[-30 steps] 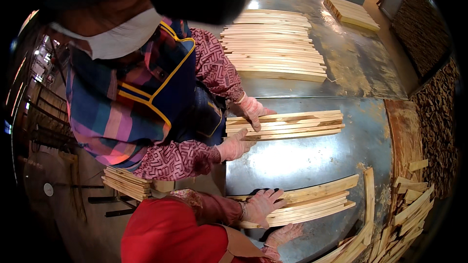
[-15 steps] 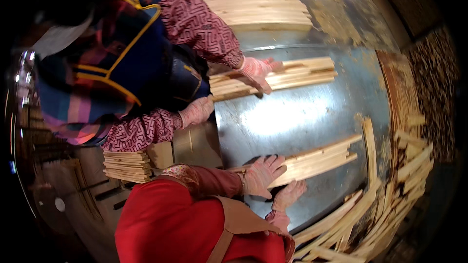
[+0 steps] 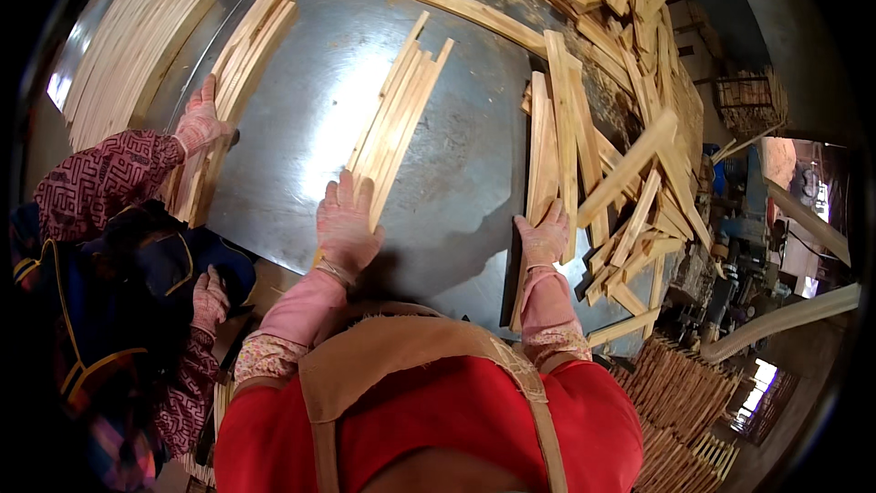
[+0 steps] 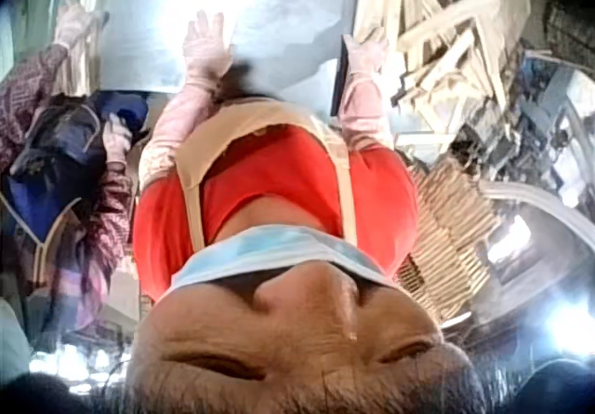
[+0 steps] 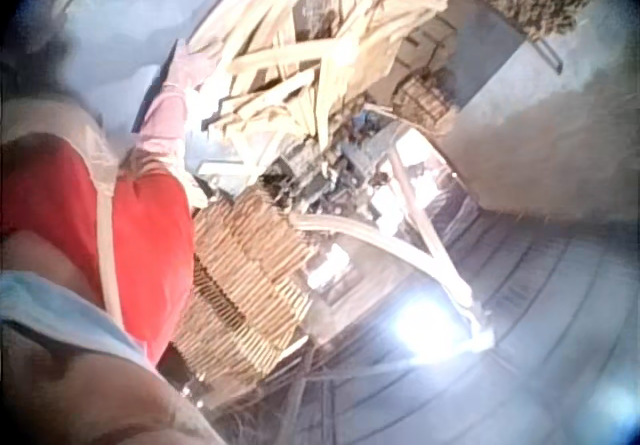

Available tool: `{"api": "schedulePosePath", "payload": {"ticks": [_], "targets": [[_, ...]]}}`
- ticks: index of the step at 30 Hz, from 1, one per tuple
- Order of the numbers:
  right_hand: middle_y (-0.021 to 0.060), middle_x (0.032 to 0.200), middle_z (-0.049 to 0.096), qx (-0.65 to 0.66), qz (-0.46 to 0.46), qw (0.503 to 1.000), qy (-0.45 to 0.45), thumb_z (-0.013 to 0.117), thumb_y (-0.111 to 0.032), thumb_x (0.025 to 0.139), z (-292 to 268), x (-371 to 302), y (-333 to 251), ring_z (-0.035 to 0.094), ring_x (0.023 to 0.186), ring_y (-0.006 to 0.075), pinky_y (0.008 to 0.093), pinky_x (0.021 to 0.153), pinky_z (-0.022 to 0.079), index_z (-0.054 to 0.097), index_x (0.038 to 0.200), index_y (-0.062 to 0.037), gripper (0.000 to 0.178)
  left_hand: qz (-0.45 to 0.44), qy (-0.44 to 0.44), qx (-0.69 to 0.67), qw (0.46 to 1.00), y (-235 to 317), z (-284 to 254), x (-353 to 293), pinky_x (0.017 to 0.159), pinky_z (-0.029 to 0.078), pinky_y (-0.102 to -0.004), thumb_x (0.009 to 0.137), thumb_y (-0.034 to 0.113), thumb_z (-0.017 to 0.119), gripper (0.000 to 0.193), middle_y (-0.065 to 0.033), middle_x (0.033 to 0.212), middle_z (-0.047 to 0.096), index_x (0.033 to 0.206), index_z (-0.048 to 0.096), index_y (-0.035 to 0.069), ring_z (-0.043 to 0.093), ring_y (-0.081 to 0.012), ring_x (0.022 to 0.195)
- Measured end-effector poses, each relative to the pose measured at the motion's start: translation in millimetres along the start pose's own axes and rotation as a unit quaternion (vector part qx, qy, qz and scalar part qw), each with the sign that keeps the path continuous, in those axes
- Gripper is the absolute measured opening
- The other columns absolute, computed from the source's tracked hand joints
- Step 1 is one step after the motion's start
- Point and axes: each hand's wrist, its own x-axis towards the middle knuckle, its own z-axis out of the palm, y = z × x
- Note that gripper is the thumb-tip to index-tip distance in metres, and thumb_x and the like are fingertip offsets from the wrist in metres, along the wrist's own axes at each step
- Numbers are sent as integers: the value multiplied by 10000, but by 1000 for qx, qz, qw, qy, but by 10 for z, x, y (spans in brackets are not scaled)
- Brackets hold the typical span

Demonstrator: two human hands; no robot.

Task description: The person sorts wooden planks on a metal table, picking them up and arranging them into neat stacks. Another person assists by moving the sorted stacks to the side.

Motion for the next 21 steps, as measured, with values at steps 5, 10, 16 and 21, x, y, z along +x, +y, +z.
{"api": "schedulePosePath", "payload": {"ticks": [5, 10, 16, 21], "targets": [[240, 1531, 602, 13, 22, 999, -42, 863, -588, 796, -7, -225, 136, 460, 1509, 456, 561, 1239, 399, 378, 1694, -118, 1124, 0, -1, 6, 1000, 94, -59, -38, 1204, 427, -548, 848, 361, 821, 914, -230, 1706, 344, 1640, 439, 112, 407, -473, 1516], [264, 1438, 668, 148, 24, 972, -179, 869, -400, 841, -531, -8, 135, 576, 1414, 427, 468, 1170, 480, 376, 1698, -91, 1036, -20, -27, 8, 999, 131, -186, -69, 1203, 435, -543, 865, 360, 809, 903, -210, 1719, 339, 1654, 432, 136, 403, -466, 1527], [107, 1396, 697, 582, -27, 713, -391, 778, -194, 982, -551, -281, -272, 661, 1215, 204, 335, 1088, 516, 484, 1622, 27, 739, -35, -30, 35, 998, 124, -141, -84, 1214, 415, -537, 915, 416, 770, 887, -167, 1770, 307, 1693, 409, 189, 376, -441, 1576], [151, 1144, 763, 512, -26, 679, -526, 732, -314, 1008, -534, -422, -955, 766, 941, 238, 354, 885, 608, 624, 1352, 11, 485, -10, 23, 0, 1000, 53, -139, -104, 1176, 459, -540, 899, 478, 788, 837, -199, 1707, 390, 1621, 511, 156, 477, -451, 1459]]}}
